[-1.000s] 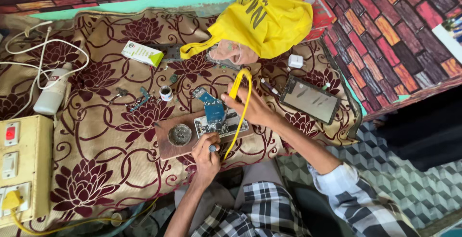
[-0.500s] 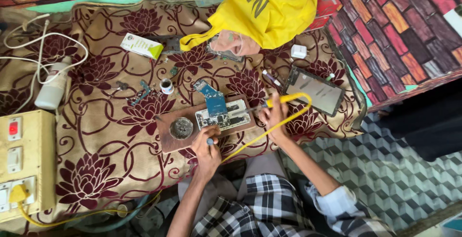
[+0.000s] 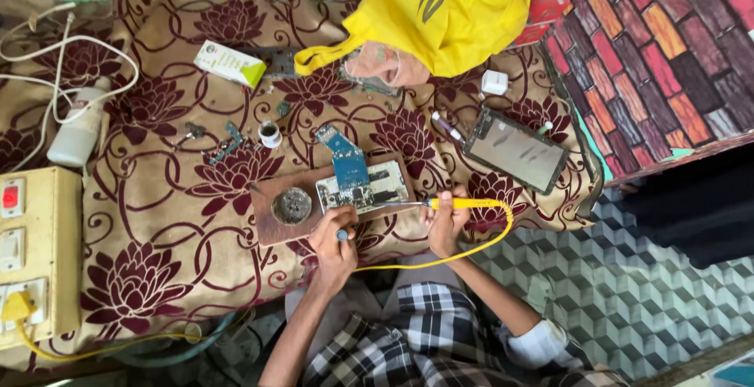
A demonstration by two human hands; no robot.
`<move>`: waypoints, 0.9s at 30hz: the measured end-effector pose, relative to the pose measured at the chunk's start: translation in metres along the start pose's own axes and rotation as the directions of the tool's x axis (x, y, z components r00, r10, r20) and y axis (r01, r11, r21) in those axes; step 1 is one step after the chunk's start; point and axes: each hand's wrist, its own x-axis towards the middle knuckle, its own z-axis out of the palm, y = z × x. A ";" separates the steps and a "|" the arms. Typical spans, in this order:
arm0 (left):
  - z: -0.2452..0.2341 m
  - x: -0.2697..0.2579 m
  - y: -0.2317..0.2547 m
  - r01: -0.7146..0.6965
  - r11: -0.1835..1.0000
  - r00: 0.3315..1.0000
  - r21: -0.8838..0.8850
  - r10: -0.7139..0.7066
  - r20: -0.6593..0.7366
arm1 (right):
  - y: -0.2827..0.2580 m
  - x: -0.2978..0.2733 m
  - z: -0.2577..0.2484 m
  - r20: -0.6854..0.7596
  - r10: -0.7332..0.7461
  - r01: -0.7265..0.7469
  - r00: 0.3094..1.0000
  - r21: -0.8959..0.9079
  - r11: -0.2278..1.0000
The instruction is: The person uses a soldering iron and solder wire to work on a small blue circuit board held in a clamp. They repeatedly apply heat and solder to specific points on the board while seated at a cluttered workbench.
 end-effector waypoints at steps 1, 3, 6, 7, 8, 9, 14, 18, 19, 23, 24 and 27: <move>-0.001 -0.003 0.003 -0.004 1.000 1.000 0.000 0.004 0.002 | -0.001 -0.005 -0.001 0.032 -0.033 0.033 0.999 -0.005 0.999; -0.003 0.001 0.002 -0.032 0.999 0.999 -0.001 0.032 0.001 | 0.000 -0.002 0.002 0.029 -0.014 0.012 0.999 0.063 0.998; -0.002 0.003 0.002 0.014 1.000 1.000 -0.006 -0.014 0.013 | -0.001 0.004 0.003 0.069 -0.056 0.053 0.996 0.034 0.998; -0.002 -0.002 0.003 0.020 1.000 1.000 -0.010 -0.020 0.011 | -0.002 -0.001 0.001 0.087 -0.069 0.070 0.994 0.000 0.998; -0.002 -0.001 0.002 0.017 1.000 1.000 -0.013 -0.017 0.009 | -0.001 0.000 0.002 0.077 -0.052 0.053 0.996 -0.002 0.999; -0.002 0.000 0.001 0.014 1.000 1.000 -0.017 -0.014 0.007 | -0.001 0.001 0.003 0.066 -0.035 0.036 0.997 -0.004 0.999; -0.002 0.001 0.002 -0.006 1.000 1.000 -0.002 0.006 0.019 | -0.002 0.001 0.002 -0.002 -0.017 0.017 1.000 0.083 0.996; -0.003 0.001 0.004 -0.017 0.999 1.000 0.027 0.017 0.018 | -0.003 0.002 0.002 0.005 -0.012 0.011 1.000 0.119 0.993; -0.004 0.001 0.005 -0.010 1.000 1.000 0.018 0.010 0.021 | -0.003 0.002 0.002 0.037 -0.023 0.019 0.999 0.126 0.992; -0.005 0.002 0.006 -0.022 1.000 1.000 0.001 0.022 0.018 | -0.004 0.000 0.003 0.003 0.012 -0.013 1.000 0.054 0.998; -0.004 0.003 0.006 -0.036 0.999 0.999 -0.001 0.036 0.011 | -0.005 0.000 0.002 0.006 0.002 -0.002 1.000 0.067 0.998; -0.003 0.006 0.006 -0.006 1.000 1.000 -0.013 0.006 0.008 | -0.006 0.000 0.004 0.003 -0.037 0.037 0.999 0.078 0.996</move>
